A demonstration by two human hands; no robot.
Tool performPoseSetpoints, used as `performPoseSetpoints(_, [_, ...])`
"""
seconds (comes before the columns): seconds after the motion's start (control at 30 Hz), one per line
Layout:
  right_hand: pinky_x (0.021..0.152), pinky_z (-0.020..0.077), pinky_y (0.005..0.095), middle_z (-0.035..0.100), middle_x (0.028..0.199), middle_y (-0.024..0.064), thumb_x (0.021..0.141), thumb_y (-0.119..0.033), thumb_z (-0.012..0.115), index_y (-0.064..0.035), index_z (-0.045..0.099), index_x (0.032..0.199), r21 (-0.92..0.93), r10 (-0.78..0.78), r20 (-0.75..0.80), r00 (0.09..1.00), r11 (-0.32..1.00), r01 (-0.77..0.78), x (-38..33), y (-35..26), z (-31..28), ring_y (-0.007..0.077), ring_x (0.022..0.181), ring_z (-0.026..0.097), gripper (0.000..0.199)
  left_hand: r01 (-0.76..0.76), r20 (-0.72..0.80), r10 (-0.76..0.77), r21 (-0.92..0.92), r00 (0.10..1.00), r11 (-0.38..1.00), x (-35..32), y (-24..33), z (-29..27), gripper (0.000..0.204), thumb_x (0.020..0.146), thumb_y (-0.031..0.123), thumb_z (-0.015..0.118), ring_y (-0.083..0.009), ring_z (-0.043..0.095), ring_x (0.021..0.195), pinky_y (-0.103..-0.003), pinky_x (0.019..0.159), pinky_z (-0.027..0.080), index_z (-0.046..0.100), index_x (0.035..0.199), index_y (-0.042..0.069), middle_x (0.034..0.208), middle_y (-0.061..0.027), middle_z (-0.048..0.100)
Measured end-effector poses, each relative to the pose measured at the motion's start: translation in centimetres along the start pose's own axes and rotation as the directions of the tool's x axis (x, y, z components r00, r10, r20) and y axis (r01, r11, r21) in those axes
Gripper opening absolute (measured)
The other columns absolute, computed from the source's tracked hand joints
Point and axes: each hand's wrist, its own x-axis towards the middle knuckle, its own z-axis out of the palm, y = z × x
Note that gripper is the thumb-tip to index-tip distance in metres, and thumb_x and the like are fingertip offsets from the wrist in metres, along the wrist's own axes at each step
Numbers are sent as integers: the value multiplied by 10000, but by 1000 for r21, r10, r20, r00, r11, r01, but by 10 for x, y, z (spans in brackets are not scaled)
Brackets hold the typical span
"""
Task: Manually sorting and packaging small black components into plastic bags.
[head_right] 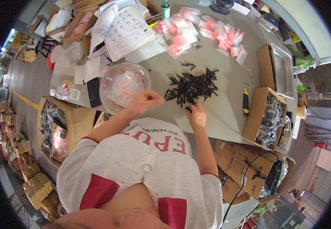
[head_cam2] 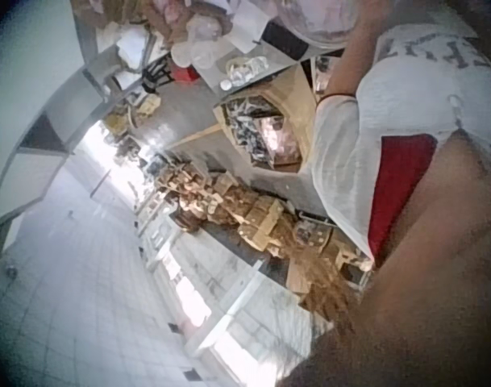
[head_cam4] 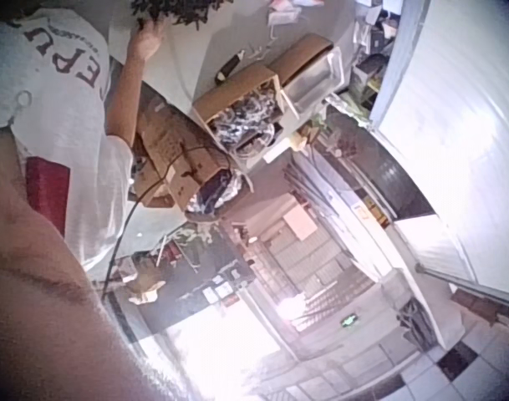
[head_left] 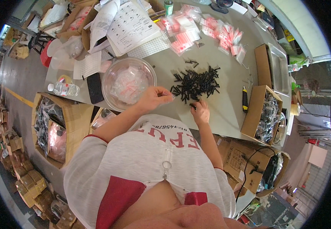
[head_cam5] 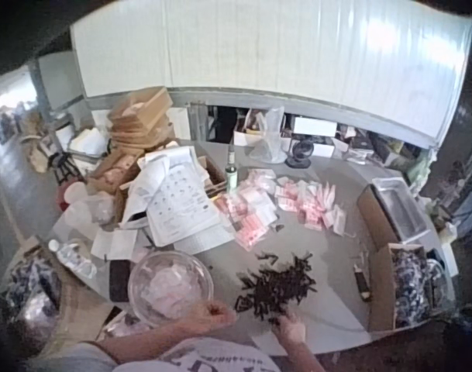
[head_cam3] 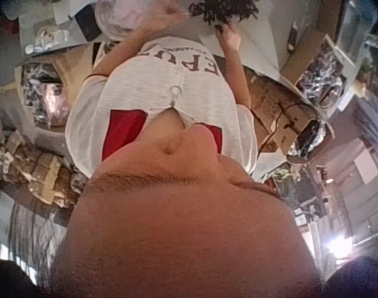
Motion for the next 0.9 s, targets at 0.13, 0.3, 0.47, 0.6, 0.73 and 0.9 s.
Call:
performPoseSetpoints(0.13, [677,500,356,629,862,111,721,-89,695,-19,640,886,332,97,-38,995,940,-79,4,-21,-19,247,779,617,188,-124,-4,124,24,992,992,3,-9,6,114,796,103,703,-53,513,682,-213,614,418,659,864,23,766,0,615])
performPoseSetpoints(0.3, [625,486,256,653,781,83,777,-46,673,53,616,899,716,133,393,910,576,-393,22,-79,-74,108,681,601,167,52,202,-76,124,976,991,2,-17,3,157,772,104,715,-82,530,738,-256,670,440,634,872,14,821,-23,619])
performPoseSetpoints(0.47, [601,472,259,647,794,88,790,-7,648,32,650,979,633,-67,371,926,748,-199,33,-101,-94,119,673,589,192,9,299,-111,323,948,946,-2,3,19,283,728,122,751,-98,520,766,-267,682,430,605,937,0,831,-34,601])
performPoseSetpoints(0.6, [612,479,308,642,811,129,784,-28,653,1,668,976,556,-190,293,937,831,-5,33,-111,-100,219,680,610,195,2,371,-120,302,921,953,3,-17,14,332,728,128,747,-102,517,799,-267,709,426,592,987,-8,861,-41,600])
performPoseSetpoints(0.73, [639,490,353,636,859,152,782,-48,651,-9,663,968,470,-225,165,960,874,124,27,-118,-98,307,715,613,190,-9,386,-132,342,913,940,2,-15,18,322,746,108,726,-111,523,817,-278,724,432,587,1011,-10,899,-39,602])
performPoseSetpoints(0.9, [653,500,350,630,886,148,769,-54,657,-11,641,955,495,-167,133,977,865,80,28,-124,-90,309,721,624,191,-74,392,51,45,918,996,1,-22,33,280,805,151,675,-116,515,847,-290,742,433,571,1016,0,928,-54,594])
